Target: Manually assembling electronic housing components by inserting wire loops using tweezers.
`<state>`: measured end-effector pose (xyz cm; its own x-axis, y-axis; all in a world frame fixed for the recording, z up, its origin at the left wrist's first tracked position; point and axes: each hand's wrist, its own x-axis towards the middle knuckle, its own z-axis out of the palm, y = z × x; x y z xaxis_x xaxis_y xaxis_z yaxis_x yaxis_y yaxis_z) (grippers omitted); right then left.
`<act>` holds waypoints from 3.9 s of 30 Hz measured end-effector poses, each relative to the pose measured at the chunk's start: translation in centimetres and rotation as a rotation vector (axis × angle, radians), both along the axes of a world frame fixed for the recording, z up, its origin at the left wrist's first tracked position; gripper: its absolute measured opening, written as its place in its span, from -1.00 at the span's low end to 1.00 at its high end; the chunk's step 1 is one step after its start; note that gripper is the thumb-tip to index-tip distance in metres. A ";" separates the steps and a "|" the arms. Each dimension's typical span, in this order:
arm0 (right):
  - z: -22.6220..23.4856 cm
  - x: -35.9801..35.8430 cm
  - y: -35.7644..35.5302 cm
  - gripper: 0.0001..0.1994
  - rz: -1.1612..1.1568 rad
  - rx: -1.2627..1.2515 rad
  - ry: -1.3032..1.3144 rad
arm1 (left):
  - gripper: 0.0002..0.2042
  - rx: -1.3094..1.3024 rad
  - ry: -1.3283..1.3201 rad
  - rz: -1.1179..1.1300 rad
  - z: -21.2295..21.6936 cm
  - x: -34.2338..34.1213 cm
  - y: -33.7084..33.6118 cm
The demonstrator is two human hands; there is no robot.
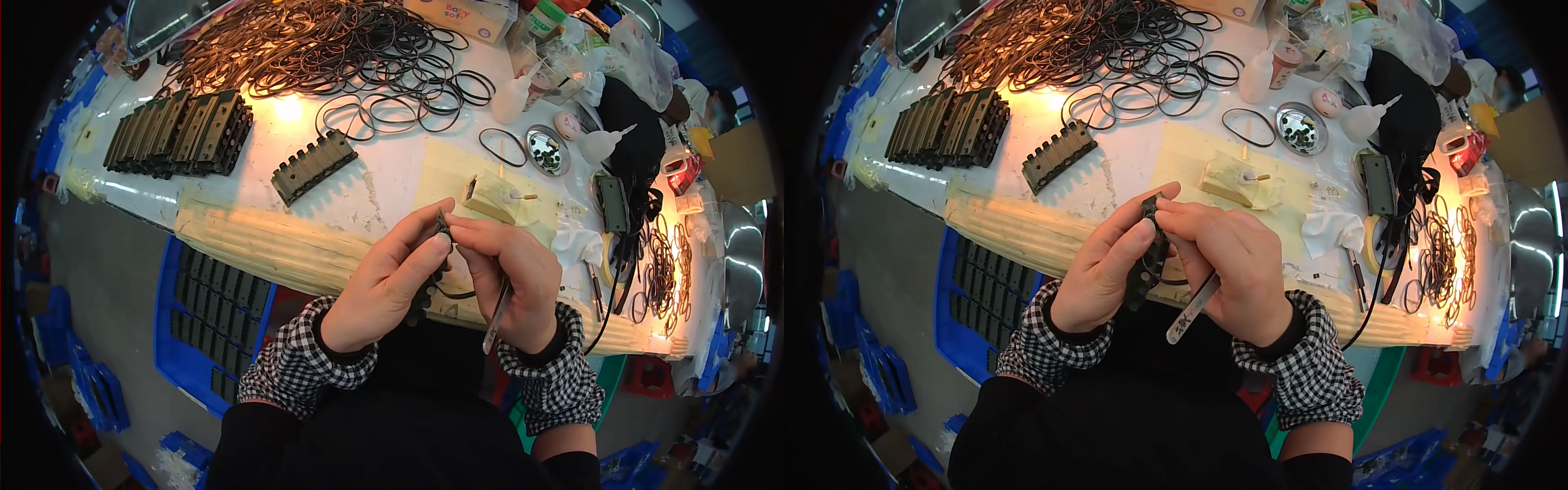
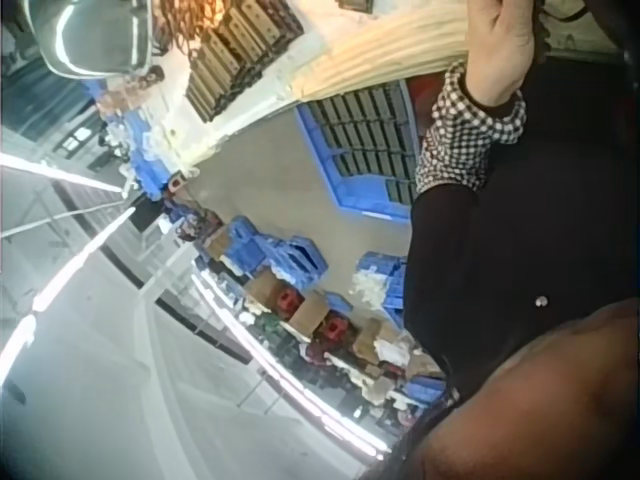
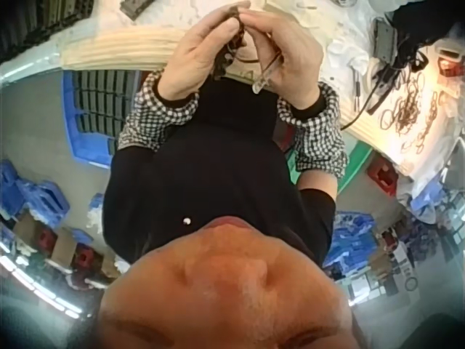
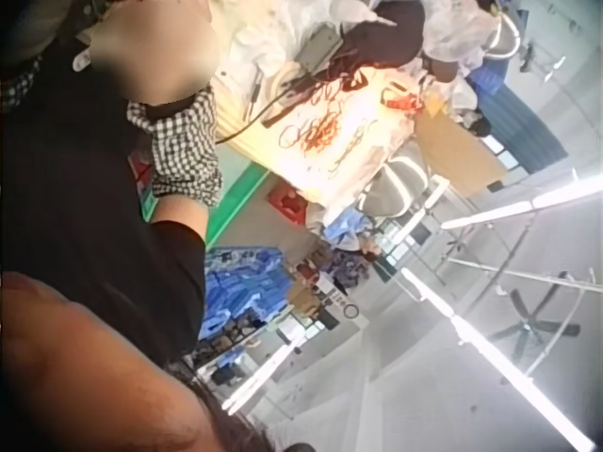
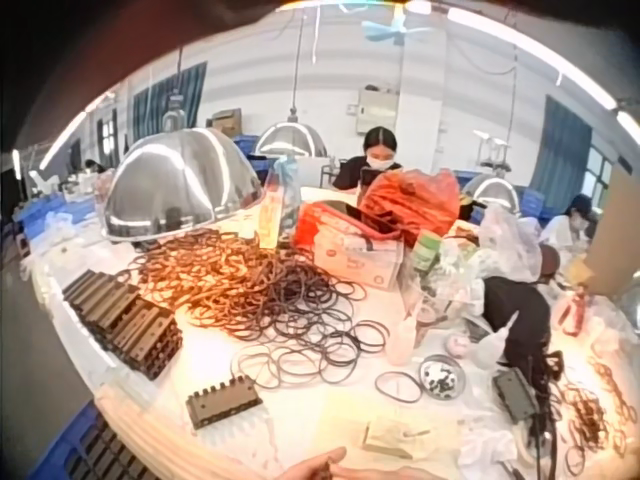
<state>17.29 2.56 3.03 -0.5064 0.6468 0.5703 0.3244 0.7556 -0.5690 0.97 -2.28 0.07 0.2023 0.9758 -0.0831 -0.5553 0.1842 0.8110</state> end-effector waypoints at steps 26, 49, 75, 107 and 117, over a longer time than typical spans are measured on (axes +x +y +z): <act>-2.0 0.4 1.5 -0.80 0.060 -0.053 -0.005 | -0.66 0.036 0.027 0.029 -1.1 -0.2 0.8; 0.2 1.4 -2.1 -0.83 -0.081 -0.106 -0.289 | -0.86 0.086 0.192 0.153 -1.5 -1.1 2.6; -1.0 0.3 -3.8 -0.83 -0.052 -0.492 0.012 | -0.87 0.082 0.292 0.132 -1.4 -1.2 2.7; -3.5 0.5 -6.1 -0.74 -0.116 0.351 -0.152 | -0.87 0.098 0.307 0.135 -1.4 -0.9 2.8; -1.0 1.0 -6.1 -0.93 -0.144 -0.957 0.205 | -0.86 0.117 0.256 0.126 -1.2 -0.9 2.2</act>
<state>18.33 -3.54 2.04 -0.3363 0.9285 -0.1575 0.2039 -0.0915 -0.9747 0.02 -0.04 -1.08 0.0659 0.9978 -0.0010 -0.3431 0.0236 0.9390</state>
